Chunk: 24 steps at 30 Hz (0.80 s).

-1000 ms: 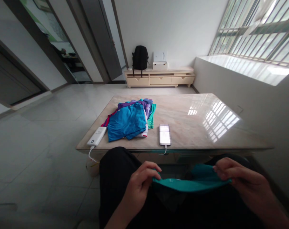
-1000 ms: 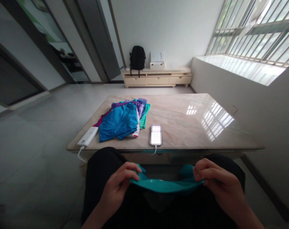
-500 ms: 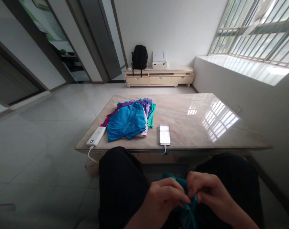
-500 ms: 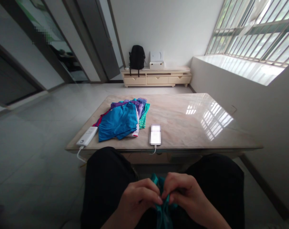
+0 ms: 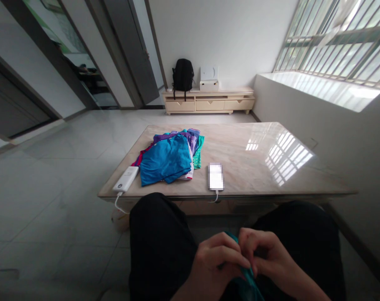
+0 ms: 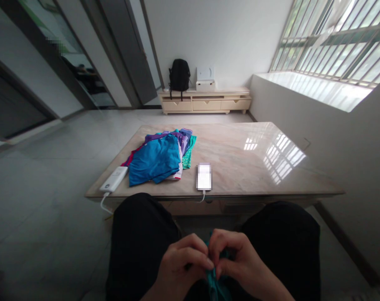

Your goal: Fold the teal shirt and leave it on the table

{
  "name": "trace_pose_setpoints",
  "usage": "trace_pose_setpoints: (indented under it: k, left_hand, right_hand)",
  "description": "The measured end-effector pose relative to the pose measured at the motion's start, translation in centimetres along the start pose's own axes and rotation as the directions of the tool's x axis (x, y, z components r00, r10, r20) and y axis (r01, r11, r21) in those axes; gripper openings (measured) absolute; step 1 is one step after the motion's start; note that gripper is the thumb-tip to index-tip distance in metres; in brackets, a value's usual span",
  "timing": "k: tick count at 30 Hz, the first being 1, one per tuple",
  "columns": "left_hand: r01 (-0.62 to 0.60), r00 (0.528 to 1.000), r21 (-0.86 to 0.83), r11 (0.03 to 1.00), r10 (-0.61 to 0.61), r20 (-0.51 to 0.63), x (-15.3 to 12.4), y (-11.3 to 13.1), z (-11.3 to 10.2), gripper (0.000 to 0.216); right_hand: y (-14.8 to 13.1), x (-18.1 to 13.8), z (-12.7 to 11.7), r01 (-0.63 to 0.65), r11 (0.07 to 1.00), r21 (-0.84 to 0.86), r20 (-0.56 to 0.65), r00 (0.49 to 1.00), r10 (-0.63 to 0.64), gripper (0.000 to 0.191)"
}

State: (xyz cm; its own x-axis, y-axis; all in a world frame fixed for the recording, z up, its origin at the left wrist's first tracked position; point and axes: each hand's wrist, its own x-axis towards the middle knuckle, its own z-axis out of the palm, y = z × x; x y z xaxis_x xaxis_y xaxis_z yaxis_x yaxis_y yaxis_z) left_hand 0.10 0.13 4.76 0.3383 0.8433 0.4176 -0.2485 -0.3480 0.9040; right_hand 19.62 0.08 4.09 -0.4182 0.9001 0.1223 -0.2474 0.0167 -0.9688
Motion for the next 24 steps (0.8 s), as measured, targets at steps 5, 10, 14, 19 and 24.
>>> trace_pose_setpoints:
  k: [5, 10, 14, 19, 24]
  left_hand:
    - [0.047, 0.999, -0.017, 0.999, -0.047, 0.009, -0.6, -0.3, 0.1, 0.015]
    - [0.040, 0.998, -0.077, 0.996, -0.043, -0.045, -1.2, -1.4, 0.5, 0.031]
    - [0.066, 0.994, -0.063, 0.996, -0.071, -0.081, -1.2, -1.5, 0.8, 0.033]
    - [0.025, 0.998, -0.123, 0.992, -0.033, -0.058, -0.9, -1.0, 1.0, 0.034]
    - [0.061, 0.992, -0.127, 0.990, -0.074, -0.098, -0.7, -0.9, 1.2, 0.024]
  right_hand:
    - [0.1, 0.0, 0.0, -0.015, 0.999, 0.044, 0.029, 0.999, 0.014, 0.017]
    - [0.2, 0.0, -0.1, -0.004, 0.997, 0.080, 0.025, 1.000, 0.002, 0.017]
    - [0.3, -0.2, 0.0, -0.014, 0.996, 0.093, -0.006, 1.000, 0.014, 0.017]
    - [0.5, -0.2, 0.1, 0.012, 0.998, 0.058, -0.032, 0.999, -0.011, 0.020]
    - [0.6, 0.0, 0.1, 0.015, 1.000, 0.011, -0.040, 0.999, -0.015, 0.024]
